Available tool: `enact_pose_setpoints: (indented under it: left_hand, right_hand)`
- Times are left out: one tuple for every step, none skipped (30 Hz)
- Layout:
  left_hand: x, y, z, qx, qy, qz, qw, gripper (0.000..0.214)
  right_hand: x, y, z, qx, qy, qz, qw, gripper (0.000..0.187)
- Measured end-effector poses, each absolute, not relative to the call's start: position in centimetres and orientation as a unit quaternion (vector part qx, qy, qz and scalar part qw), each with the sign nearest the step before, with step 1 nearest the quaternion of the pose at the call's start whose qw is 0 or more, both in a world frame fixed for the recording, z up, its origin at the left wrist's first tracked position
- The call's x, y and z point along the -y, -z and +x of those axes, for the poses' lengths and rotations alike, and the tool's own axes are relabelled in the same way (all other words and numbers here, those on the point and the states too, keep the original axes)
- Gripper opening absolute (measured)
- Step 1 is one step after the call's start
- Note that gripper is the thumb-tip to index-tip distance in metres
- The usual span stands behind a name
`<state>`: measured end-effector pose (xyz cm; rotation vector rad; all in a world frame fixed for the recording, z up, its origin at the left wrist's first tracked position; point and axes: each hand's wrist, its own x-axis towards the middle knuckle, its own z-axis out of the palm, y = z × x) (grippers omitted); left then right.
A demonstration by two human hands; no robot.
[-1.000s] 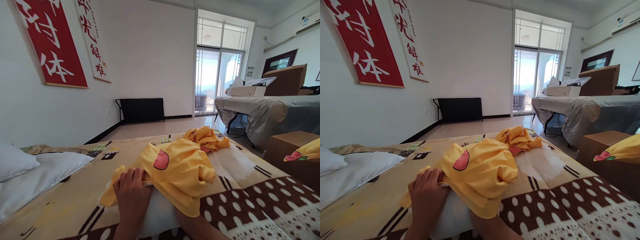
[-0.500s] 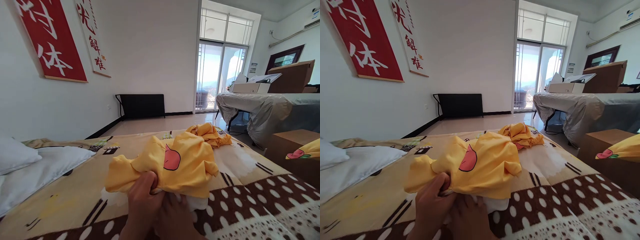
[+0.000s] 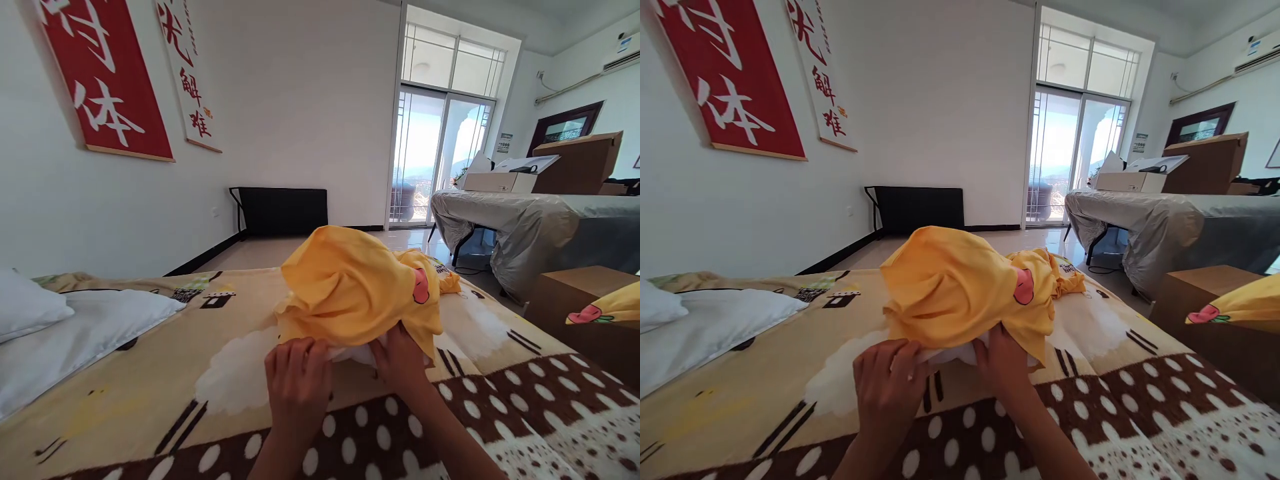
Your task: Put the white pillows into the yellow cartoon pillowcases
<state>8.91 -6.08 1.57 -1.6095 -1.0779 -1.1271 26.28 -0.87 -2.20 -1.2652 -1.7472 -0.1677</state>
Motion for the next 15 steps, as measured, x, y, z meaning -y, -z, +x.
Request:
enact_pose_setpoints:
  left_hand:
    - [5.0,-1.3,7.5,0.461,0.447,-0.624,0.445,0.01]
    - [4.0,-1.0,6.3,0.493,0.44,-0.612,0.434,0.009]
    - [3.2,-0.6,5.4,0.524,0.434,-0.611,0.406,0.007]
    - [2.5,-0.1,4.8,0.558,0.427,-0.614,0.36,0.007]
    - [2.0,0.5,4.4,0.597,0.415,-0.619,0.297,0.008]
    - [1.6,1.1,4.3,0.636,0.404,-0.622,0.214,0.01]
    - [1.2,1.8,4.3,0.669,0.394,-0.619,0.12,0.012]
    - [0.9,2.4,4.4,0.69,0.385,-0.612,0.027,0.014]
    - [0.5,3.1,4.6,0.696,0.38,-0.606,-0.056,0.015]
    - [0.2,3.6,4.7,0.692,0.383,-0.599,-0.124,0.017]
    - [-0.1,4.0,4.9,0.682,0.39,-0.593,-0.173,0.02]
    - [-0.4,4.1,5.1,0.671,0.396,-0.592,-0.206,0.025]
    - [-0.5,3.9,5.4,0.656,0.411,-0.587,-0.238,0.031]
    - [-0.5,3.5,5.6,0.632,0.443,-0.57,-0.282,0.037]
    - [-0.2,2.7,5.9,0.596,0.491,-0.543,-0.329,0.042]
  right_hand:
    - [0.3,1.5,27.0,0.693,0.073,-0.535,0.477,0.041]
    - [-0.2,1.0,27.7,0.675,0.077,-0.55,0.485,0.045]
    - [-0.6,0.7,28.3,0.66,0.077,-0.56,0.496,0.049]
    - [-1.0,0.6,28.8,0.648,0.075,-0.564,0.506,0.051]
    - [-1.2,0.6,29.2,0.637,0.071,-0.567,0.517,0.051]
    - [-1.5,0.7,29.6,0.627,0.066,-0.569,0.528,0.052]
    - [-1.7,0.8,29.8,0.617,0.06,-0.57,0.539,0.052]
    - [-1.8,0.8,30.1,0.605,0.055,-0.572,0.551,0.052]
    - [-1.9,0.9,30.3,0.595,0.05,-0.575,0.559,0.052]
    - [-2.0,0.8,30.4,0.586,0.044,-0.579,0.566,0.052]
    - [-2.1,0.7,30.6,0.578,0.037,-0.584,0.569,0.052]
    - [-2.1,0.5,30.7,0.571,0.03,-0.588,0.572,0.053]
    - [-2.1,0.3,30.9,0.563,0.024,-0.593,0.575,0.055]
    - [-2.0,0.0,31.0,0.556,0.02,-0.596,0.58,0.057]
    - [-1.9,-0.3,31.1,0.547,0.019,-0.596,0.588,0.06]
